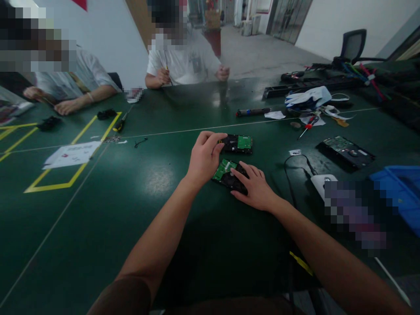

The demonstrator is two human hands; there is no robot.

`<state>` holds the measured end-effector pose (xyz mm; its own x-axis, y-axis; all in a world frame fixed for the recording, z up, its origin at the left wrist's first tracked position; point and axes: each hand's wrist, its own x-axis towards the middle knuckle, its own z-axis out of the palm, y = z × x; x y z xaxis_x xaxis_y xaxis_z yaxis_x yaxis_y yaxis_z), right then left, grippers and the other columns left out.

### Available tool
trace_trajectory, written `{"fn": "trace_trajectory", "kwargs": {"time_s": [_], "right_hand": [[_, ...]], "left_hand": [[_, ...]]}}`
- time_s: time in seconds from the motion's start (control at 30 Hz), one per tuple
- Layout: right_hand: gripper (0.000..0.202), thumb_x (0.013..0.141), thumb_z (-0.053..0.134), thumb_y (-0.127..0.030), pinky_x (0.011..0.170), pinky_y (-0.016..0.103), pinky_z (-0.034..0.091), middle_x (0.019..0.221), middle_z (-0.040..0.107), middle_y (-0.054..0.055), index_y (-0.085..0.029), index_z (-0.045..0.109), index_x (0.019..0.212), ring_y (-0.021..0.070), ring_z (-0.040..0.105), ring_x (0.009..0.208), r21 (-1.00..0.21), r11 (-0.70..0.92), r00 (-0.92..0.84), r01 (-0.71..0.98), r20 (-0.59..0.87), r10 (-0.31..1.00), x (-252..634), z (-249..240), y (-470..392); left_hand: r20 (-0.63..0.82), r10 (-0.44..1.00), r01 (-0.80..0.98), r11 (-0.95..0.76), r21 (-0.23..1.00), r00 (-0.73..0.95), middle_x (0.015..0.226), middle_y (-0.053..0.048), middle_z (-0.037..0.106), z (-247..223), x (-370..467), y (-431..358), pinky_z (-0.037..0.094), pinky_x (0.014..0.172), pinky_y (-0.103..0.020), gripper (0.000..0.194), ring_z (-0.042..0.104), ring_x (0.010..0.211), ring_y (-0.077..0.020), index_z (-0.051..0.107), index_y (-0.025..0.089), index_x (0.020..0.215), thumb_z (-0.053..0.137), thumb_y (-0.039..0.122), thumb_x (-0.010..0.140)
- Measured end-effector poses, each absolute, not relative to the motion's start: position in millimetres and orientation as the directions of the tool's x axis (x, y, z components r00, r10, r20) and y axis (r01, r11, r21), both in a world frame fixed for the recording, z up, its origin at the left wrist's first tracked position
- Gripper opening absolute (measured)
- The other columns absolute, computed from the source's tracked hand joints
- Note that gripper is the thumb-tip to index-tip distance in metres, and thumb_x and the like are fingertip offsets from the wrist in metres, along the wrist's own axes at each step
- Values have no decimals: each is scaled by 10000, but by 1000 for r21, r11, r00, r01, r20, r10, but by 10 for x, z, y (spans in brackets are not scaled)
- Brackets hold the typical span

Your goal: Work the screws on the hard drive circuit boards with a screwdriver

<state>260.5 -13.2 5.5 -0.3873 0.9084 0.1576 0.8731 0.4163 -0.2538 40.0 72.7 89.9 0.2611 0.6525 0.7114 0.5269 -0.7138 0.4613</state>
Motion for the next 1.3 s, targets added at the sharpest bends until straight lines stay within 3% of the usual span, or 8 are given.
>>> {"fn": "trace_trajectory", "kwargs": {"time_s": [0.23,0.4,0.7,1.07,1.3], "right_hand": [[740,960,612,-587,1167,658,328,1709,291,155,-307,419,1618,445,311,1512,-262,414,-384,872,162,909,2619,44,-129],[742,960,611,-588,1170,654,323,1708,286,164,-296,424,1616,451,309,1511,-260,420,-389,870,163,907,2631,25,-128],[743,968,594,-608,1171,644,322,1712,275,169,-290,426,1618,443,313,1509,-251,421,-390,872,165,906,2623,23,-130],[741,961,606,-596,1164,642,333,1704,287,155,-302,431,1618,435,322,1499,-248,421,-388,873,172,906,2624,12,-124],[760,964,600,-611,1173,648,316,1709,277,164,-288,419,1627,443,309,1505,-245,424,-393,872,166,904,2638,8,-123]], "left_hand": [[708,648,502,-727,468,279,1147,-57,737,929,382,732,594,933,-333,299,703,1029,-174,707,224,1238,576,93,1003],[676,686,483,-703,522,268,1143,-54,769,874,394,756,611,950,-348,249,730,988,-165,687,216,1247,614,167,1015],[698,694,432,-691,579,176,1148,-55,639,829,423,758,653,808,-268,229,671,1043,-165,687,218,1146,722,143,933],[701,666,472,-718,512,254,1202,-63,726,838,366,797,622,964,-356,292,695,1114,-184,667,215,1232,600,80,981],[703,682,422,-709,566,203,1216,-82,640,846,388,761,661,883,-299,248,663,1131,-181,675,199,1224,656,176,977]]}}
